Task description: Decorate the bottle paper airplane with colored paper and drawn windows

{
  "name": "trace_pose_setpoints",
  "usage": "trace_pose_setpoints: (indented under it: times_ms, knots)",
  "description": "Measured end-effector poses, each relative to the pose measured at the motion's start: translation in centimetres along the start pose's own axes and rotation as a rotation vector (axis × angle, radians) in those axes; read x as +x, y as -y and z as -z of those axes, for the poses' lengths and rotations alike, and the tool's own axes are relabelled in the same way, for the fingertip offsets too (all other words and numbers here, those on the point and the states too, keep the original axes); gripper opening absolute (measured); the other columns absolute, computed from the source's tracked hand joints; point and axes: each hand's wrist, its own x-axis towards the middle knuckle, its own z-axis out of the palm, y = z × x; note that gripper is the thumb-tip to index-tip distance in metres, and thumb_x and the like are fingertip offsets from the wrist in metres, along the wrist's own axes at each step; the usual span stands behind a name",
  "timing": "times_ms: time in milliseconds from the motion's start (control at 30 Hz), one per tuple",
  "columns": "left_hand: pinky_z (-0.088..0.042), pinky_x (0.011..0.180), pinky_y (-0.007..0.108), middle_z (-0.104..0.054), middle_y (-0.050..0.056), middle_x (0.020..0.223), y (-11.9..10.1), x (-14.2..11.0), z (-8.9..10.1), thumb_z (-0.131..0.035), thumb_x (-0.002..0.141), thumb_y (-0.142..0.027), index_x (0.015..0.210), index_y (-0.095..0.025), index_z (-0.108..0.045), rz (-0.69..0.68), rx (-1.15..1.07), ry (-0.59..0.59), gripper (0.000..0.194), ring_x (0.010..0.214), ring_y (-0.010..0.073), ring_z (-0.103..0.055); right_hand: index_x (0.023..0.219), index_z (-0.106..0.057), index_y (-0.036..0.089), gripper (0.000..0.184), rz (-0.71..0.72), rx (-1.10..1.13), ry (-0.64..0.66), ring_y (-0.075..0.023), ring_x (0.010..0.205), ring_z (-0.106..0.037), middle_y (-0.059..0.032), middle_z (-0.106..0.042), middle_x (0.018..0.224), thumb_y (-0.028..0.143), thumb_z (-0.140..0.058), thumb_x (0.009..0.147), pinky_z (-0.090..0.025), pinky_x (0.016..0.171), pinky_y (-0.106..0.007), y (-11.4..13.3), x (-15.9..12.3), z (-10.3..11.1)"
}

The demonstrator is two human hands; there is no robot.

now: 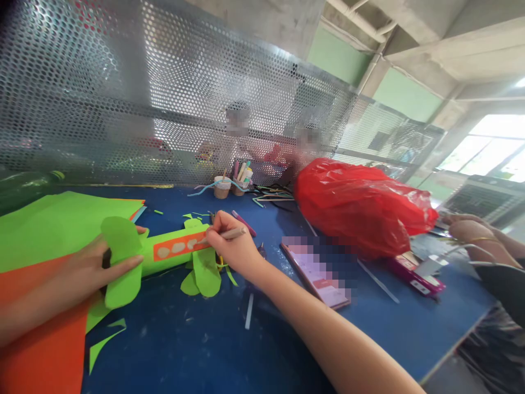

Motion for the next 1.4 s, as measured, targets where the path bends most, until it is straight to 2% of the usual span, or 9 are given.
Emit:
trace_pose_setpoints:
  times_ms: [400,600,833,1067,1400]
  knots:
    - [-0.047,0.095,0.044,-0.060,0.007,0.126,-0.37,-0.07,0.07,-0.050,0.070,-0.073,0.127,-0.026,-0.054,0.002,-0.006,0.014,0.075,0.111,0.0324,-0.059,0.065,-0.038,0.024,0.021,-0.007,0.013,0.012,-0.0089,0.046,-0.034,0.0087,-0.039,0.053,0.021,-0.055,0.077,-0.024,0.045,-0.022,-0.06,-0.08,-0.05]
    - [-0.043,0.099,0.047,-0.055,0.010,0.132,-0.25,-0.09,0.18,-0.051,0.073,-0.071,0.129,-0.024,-0.051,-0.008,-0.008,0.037,0.073,0.118,0.0349,-0.054,0.064,-0.040,0.023,0.021,0.013,0.032,0.015,-0.0081,0.046,-0.034,0.0086,-0.042,0.053,0.019,-0.056,0.076,-0.027,0.046,-0.022,-0.25,-0.19,-0.21]
    - [-0.043,0.099,0.048,-0.056,0.009,0.130,-0.22,-0.03,0.21,-0.052,0.072,-0.073,0.129,-0.026,-0.050,0.020,-0.028,0.042,0.075,0.117,0.0350,-0.055,0.067,-0.039,0.024,0.021,-0.075,0.094,0.022,-0.0073,0.039,-0.036,0.0108,-0.040,0.050,0.025,-0.057,0.079,-0.025,0.041,-0.021,0.28,-0.16,-0.25]
    - [-0.048,0.092,0.045,-0.060,0.009,0.127,-0.29,-0.10,0.13,-0.051,0.073,-0.071,0.129,-0.023,-0.051,-0.004,-0.007,0.039,0.073,0.112,0.0341,-0.059,0.066,-0.039,0.023,0.022,-0.030,0.047,0.021,-0.0072,0.041,-0.035,0.0097,-0.041,0.052,0.023,-0.057,0.079,-0.025,0.043,-0.021,0.09,-0.18,-0.18]
    - [-0.045,0.097,0.046,-0.059,0.007,0.127,-0.39,-0.26,0.29,-0.051,0.074,-0.071,0.127,-0.025,-0.053,-0.017,0.011,0.028,0.070,0.115,0.0341,-0.057,0.065,-0.040,0.023,0.021,-0.007,0.018,0.020,-0.0077,0.043,-0.036,0.0090,-0.043,0.052,0.022,-0.058,0.078,-0.027,0.044,-0.022,0.08,-0.25,-0.18]
